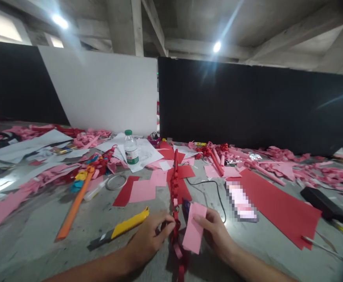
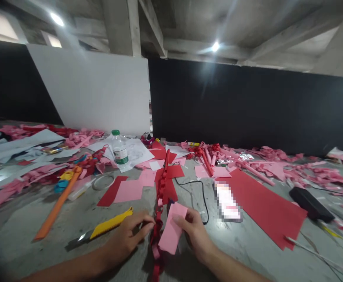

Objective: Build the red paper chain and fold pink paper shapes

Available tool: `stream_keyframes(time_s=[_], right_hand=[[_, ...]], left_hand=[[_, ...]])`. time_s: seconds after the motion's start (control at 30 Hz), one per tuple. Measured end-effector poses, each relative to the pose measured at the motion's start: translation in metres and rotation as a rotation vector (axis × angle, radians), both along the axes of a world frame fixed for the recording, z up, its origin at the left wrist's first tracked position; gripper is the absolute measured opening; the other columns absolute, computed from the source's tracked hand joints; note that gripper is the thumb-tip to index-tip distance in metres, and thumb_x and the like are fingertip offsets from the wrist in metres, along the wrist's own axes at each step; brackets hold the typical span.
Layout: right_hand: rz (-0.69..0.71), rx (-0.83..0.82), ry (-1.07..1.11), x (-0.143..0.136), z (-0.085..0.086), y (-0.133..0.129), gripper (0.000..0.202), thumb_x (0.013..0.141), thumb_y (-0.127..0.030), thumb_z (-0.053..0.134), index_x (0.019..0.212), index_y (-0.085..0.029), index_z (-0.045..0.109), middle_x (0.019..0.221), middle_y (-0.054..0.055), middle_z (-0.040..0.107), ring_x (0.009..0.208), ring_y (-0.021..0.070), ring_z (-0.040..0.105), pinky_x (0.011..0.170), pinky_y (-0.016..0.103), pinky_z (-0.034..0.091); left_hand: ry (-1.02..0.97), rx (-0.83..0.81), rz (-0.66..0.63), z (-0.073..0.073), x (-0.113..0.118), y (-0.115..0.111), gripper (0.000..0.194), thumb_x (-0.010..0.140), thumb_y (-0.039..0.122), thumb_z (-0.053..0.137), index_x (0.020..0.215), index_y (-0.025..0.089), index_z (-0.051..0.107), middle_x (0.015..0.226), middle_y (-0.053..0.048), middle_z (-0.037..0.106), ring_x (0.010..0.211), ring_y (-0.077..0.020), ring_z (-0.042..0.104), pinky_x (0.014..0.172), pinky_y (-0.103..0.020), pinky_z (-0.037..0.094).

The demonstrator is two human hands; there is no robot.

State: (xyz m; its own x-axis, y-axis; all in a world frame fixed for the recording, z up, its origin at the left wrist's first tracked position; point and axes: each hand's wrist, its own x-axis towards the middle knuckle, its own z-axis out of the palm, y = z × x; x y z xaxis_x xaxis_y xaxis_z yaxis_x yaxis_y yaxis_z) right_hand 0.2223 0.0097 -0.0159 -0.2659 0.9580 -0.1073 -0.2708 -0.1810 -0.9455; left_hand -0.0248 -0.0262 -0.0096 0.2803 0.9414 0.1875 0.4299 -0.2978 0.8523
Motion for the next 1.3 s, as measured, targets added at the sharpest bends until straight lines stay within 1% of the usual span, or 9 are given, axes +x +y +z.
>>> stream_keyframes(time_s=[0.07,0.17,0.3,0.47,0.63,0.83,1.1,1.2,1.3], right_hand=[[-0.066,-0.025,-0.009,0.003,-0.006,-0.001,0.041,0.070,-0.056,0.100,0.091,-0.023,0.086,0.086,0.006,0.077,0.074,0.0213,0.068,0.068,0.032,0.053],[-0.194,-0.062,-0.029,0.002,-0.010,-0.004,0.047,0.052,-0.066,0.102,0.080,-0.032,0.085,0.079,0.002,0.075,0.071,0.0291,0.070,0.060,0.039,0.053],[-0.223,-0.118,-0.032,0.000,-0.004,-0.009,0.043,0.069,-0.061,0.097,0.087,-0.024,0.084,0.083,0.008,0.075,0.076,0.0294,0.071,0.066,0.038,0.056],[-0.172,-0.156,-0.006,0.006,-0.005,-0.008,0.045,0.067,-0.058,0.099,0.091,-0.023,0.084,0.086,0.010,0.075,0.078,0.0304,0.072,0.068,0.039,0.060],[-0.187,-0.127,-0.046,0.012,-0.016,-0.006,0.044,0.070,-0.058,0.098,0.093,-0.022,0.085,0.083,0.009,0.074,0.074,0.0274,0.069,0.065,0.035,0.054],[-0.151,-0.092,-0.036,0.013,-0.008,-0.008,0.040,0.078,-0.052,0.097,0.093,-0.018,0.084,0.089,0.009,0.075,0.078,0.0220,0.064,0.068,0.031,0.049],[-0.213,-0.143,0.036,0.008,0.001,-0.004,0.046,0.066,-0.051,0.104,0.085,-0.018,0.080,0.085,0.005,0.071,0.074,0.0165,0.058,0.067,0.028,0.047],[-0.207,-0.132,0.047,0.006,0.000,-0.003,0.045,0.066,-0.053,0.103,0.086,-0.020,0.079,0.086,0.005,0.071,0.075,0.0178,0.059,0.067,0.030,0.047],[-0.187,-0.095,0.053,0.004,0.000,-0.003,0.042,0.069,-0.053,0.102,0.086,-0.022,0.079,0.085,0.005,0.070,0.075,0.0183,0.058,0.067,0.030,0.046]], left_hand=[[0.027,0.003,-0.003,-0.003,-0.004,-0.001,0.036,0.108,0.054,0.054,0.095,0.028,0.074,0.093,-0.004,0.076,0.090,-0.0236,0.070,0.086,-0.036,0.053],[0.037,0.018,-0.015,-0.007,-0.008,-0.001,0.036,0.106,0.056,0.055,0.093,0.029,0.075,0.087,-0.004,0.075,0.084,-0.0239,0.070,0.080,-0.037,0.054],[-0.013,-0.048,0.010,-0.008,-0.010,0.001,0.040,0.106,0.058,0.055,0.090,0.027,0.075,0.084,-0.004,0.075,0.080,-0.0224,0.069,0.078,-0.036,0.053],[-0.038,-0.080,0.012,-0.006,-0.010,0.000,0.040,0.106,0.059,0.056,0.090,0.027,0.076,0.084,-0.004,0.075,0.080,-0.0217,0.068,0.077,-0.035,0.052],[-0.027,-0.077,-0.004,-0.003,-0.009,-0.002,0.038,0.106,0.055,0.057,0.090,0.027,0.076,0.084,-0.004,0.075,0.079,-0.0217,0.068,0.076,-0.035,0.051],[-0.034,-0.089,-0.010,0.009,-0.007,0.001,0.036,0.108,0.048,0.057,0.087,0.024,0.074,0.077,-0.002,0.071,0.070,-0.0178,0.062,0.071,-0.032,0.048],[-0.001,-0.040,0.009,0.012,-0.005,-0.003,0.035,0.107,0.045,0.055,0.089,0.021,0.074,0.083,-0.002,0.074,0.076,-0.0161,0.065,0.074,-0.029,0.048],[0.039,-0.017,0.103,0.023,-0.004,0.010,0.038,0.108,0.048,0.052,0.094,0.020,0.074,0.089,-0.003,0.076,0.083,-0.0172,0.066,0.081,-0.029,0.050],[0.160,0.012,0.110,0.042,-0.001,0.059,0.037,0.109,0.048,0.055,0.096,0.020,0.076,0.091,-0.002,0.076,0.087,-0.0174,0.068,0.086,-0.030,0.053]])
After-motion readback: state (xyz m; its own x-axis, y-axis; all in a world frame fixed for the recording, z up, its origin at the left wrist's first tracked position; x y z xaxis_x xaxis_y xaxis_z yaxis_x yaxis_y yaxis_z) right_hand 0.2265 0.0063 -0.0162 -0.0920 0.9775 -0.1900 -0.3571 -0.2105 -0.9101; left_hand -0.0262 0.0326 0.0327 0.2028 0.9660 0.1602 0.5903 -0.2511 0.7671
